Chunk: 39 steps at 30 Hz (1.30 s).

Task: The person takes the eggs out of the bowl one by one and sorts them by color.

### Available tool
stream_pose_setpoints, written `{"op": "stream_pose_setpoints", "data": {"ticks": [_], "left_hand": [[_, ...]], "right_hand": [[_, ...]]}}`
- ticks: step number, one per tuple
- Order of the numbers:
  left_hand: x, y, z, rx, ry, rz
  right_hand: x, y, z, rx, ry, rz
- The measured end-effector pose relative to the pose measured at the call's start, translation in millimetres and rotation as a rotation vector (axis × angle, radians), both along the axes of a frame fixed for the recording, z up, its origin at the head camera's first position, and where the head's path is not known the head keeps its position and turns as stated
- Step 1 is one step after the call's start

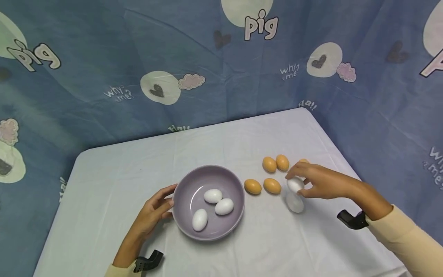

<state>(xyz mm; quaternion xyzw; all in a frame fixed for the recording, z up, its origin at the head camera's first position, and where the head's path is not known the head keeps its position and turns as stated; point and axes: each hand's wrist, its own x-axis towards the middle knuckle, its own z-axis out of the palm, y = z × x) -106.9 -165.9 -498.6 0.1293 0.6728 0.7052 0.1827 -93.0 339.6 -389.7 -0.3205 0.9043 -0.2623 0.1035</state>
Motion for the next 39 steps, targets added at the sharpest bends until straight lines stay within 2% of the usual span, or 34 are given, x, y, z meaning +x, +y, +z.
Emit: {"op": "stream_pose_setpoints", "data": {"ticks": [9,20,27,33,39], "left_hand": [[-0.2,0,1.9,-0.012,-0.012,-0.002],[0.3,0,0.8,-0.007,-0.008,-0.004],[-0.2,0,1.3,-0.008,-0.009,0.001],[0.4,0,1.5,-0.015,-0.01,0.002],[0.7,0,0.2,-0.014,-0.015,0.005]], "right_hand": [[11.7,28,-29.3,-0.024,-0.023,-0.048],[15.7,41,-59.4,-0.039,-0.076,-0.099],[17.4,41,-68.3,-0.032,-0.11,-0.141],[18.4,40,-73.9,-0.047,-0.081,-0.133],[17.8,40,-72.9,-0.039,-0.109,-0.132]]}}
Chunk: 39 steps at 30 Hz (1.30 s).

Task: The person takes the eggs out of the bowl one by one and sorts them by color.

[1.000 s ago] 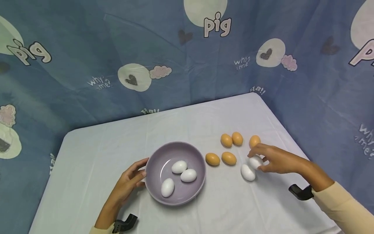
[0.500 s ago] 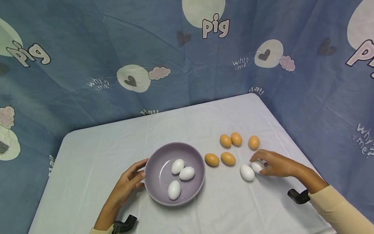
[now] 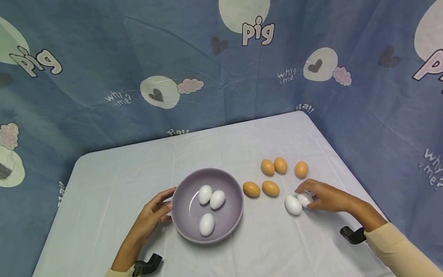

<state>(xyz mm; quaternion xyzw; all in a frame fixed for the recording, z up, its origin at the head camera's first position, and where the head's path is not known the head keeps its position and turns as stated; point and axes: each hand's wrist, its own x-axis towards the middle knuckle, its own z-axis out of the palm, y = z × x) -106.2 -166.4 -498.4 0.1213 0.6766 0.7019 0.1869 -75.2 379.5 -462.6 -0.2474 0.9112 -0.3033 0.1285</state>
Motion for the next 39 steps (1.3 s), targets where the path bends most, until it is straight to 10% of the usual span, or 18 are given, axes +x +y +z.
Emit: {"op": "stream_pose_setpoints", "data": {"ticks": [22,39], "left_hand": [[3.8,-2,0.9,0.023,-0.022,-0.009],[3.0,-3,3.5,0.026,-0.017,-0.008]], "right_hand": [[-46.8,-94,76.4,-0.045,0.005,0.111],[-79.4,-215,83.6,0.034,0.052,0.348]]}}
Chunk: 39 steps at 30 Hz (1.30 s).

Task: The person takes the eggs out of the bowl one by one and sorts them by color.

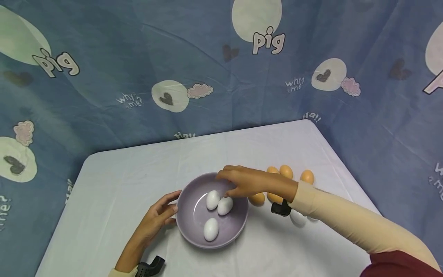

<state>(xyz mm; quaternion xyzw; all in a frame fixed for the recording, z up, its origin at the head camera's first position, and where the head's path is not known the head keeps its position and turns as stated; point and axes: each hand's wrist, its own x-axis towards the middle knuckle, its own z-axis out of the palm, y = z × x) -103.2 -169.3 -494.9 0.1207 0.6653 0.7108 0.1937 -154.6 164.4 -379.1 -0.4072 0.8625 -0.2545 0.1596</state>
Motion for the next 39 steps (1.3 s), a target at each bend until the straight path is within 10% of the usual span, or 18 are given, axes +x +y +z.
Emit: {"op": "stream_pose_setpoints", "data": {"ticks": [39], "left_hand": [[2.2,-3,0.0,0.016,0.025,-0.022]], "right_hand": [[-5.5,-94,-44.6,0.343,0.065,0.182]]}}
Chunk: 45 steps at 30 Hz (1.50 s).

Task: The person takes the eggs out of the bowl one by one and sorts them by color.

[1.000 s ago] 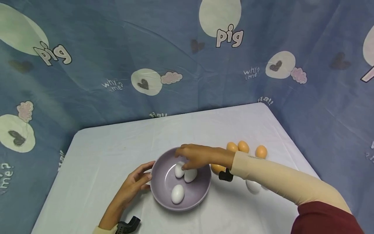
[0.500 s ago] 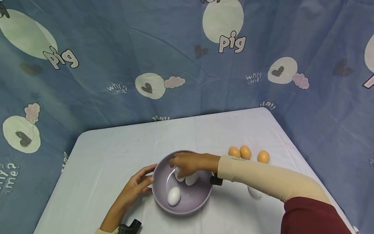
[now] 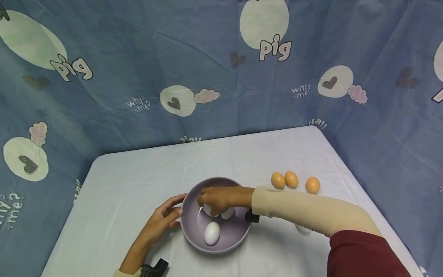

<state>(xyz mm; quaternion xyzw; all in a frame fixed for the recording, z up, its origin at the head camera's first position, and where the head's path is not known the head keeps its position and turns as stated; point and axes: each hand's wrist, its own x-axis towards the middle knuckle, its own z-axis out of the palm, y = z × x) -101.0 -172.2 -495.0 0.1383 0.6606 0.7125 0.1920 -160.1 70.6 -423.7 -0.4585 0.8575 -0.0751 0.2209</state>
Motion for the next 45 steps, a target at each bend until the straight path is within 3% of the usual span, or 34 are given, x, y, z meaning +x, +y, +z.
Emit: {"op": "stream_pose_setpoints", "data": {"ticks": [14,19,23,34,39,45], "left_hand": [[1.1,2,4.1,-0.029,-0.039,0.014],[1.4,3,2.5,-0.031,-0.058,0.025],[0.9,3,1.8,-0.026,-0.055,0.025],[-0.9,5,4.0,-0.036,-0.032,0.026],[-2.0,6,2.4,-0.029,-0.019,0.023],[-2.1,6,0.2,-0.025,-0.005,0.016]], "right_hand": [[-1.1,-6,-3.0,-0.022,0.006,0.043],[-5.8,0,10.9,-0.062,-0.014,0.037],[-7.0,13,31.1,-0.123,-0.022,0.022],[4.4,91,80.9,-0.327,-0.038,-0.171],[12.5,136,86.5,-0.361,-0.052,-0.309],[29.4,193,81.1,-0.398,-0.05,-0.441]]}}
